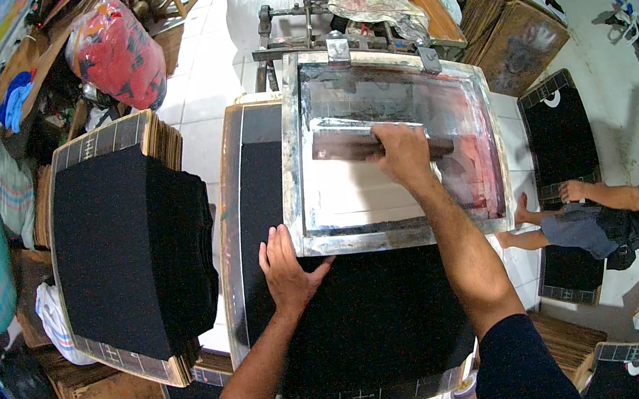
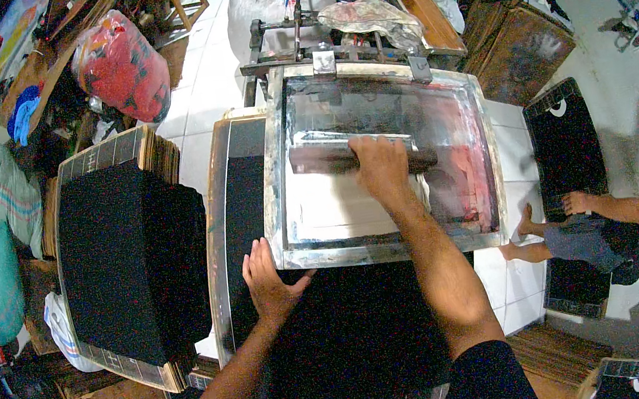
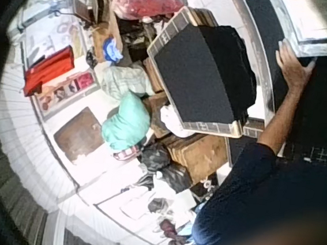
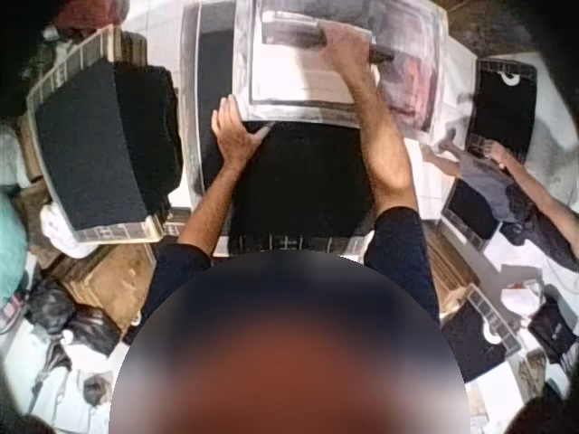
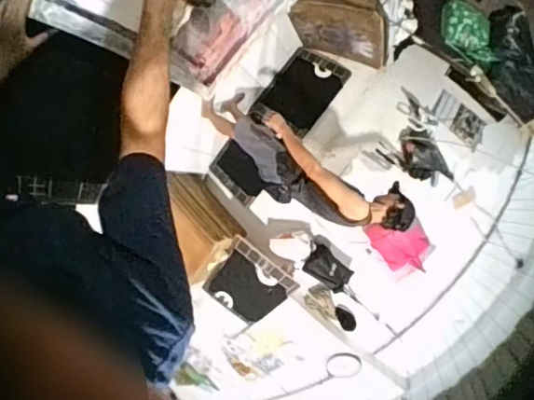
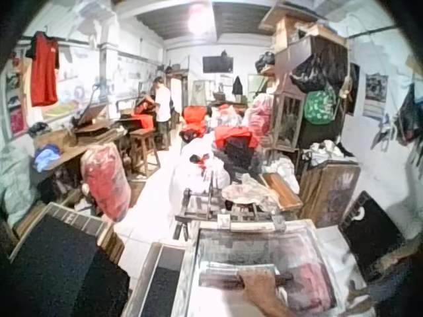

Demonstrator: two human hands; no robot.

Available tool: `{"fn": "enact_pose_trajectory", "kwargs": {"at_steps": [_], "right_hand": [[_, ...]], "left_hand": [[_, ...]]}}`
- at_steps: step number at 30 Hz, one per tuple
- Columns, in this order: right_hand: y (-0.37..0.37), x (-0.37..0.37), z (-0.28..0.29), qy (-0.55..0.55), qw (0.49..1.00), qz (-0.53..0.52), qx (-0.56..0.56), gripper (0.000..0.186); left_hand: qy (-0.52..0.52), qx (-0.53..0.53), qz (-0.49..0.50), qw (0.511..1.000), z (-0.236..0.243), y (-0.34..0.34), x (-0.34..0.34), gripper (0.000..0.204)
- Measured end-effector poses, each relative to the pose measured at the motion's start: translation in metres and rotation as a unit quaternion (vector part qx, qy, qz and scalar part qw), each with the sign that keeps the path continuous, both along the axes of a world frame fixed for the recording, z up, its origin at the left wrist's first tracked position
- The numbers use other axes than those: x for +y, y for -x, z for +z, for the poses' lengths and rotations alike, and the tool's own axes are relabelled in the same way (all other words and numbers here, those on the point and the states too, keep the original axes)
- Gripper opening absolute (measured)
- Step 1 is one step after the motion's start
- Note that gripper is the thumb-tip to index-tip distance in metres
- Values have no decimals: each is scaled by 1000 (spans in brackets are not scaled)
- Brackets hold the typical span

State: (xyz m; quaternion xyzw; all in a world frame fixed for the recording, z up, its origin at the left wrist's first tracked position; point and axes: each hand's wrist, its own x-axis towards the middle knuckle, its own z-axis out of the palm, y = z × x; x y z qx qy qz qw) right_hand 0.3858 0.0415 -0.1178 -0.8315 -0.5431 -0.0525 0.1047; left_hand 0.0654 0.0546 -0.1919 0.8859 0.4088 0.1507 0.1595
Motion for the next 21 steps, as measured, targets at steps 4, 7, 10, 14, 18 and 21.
{"fn": "enact_pose_trajectory", "kwargs": {"at_steps": [4, 7, 10, 14, 18, 21], "right_hand": [[-24, 37, -7, -31, 997, -49, -50, 34], [-17, 31, -13, -5, 997, -61, -53, 34], [9, -1, -15, 24, 994, -67, -84, 38], [72, -70, -11, -13, 999, -44, -15, 39], [98, -91, -6, -35, 998, -40, -13, 33], [89, -85, -1, -32, 999, -32, -9, 29]], "left_hand": [[-6, 26, -10, 1000, -2, 1, -1, 125], [-29, 3, -15, 999, -4, 2, -2, 124], [-43, 8, -15, 999, -5, 1, -2, 123], [-29, -2, -7, 1000, -5, 0, -2, 119], [-39, 2, 4, 999, -5, -1, -2, 117], [-51, -12, 5, 999, -6, -2, -3, 117]]}}
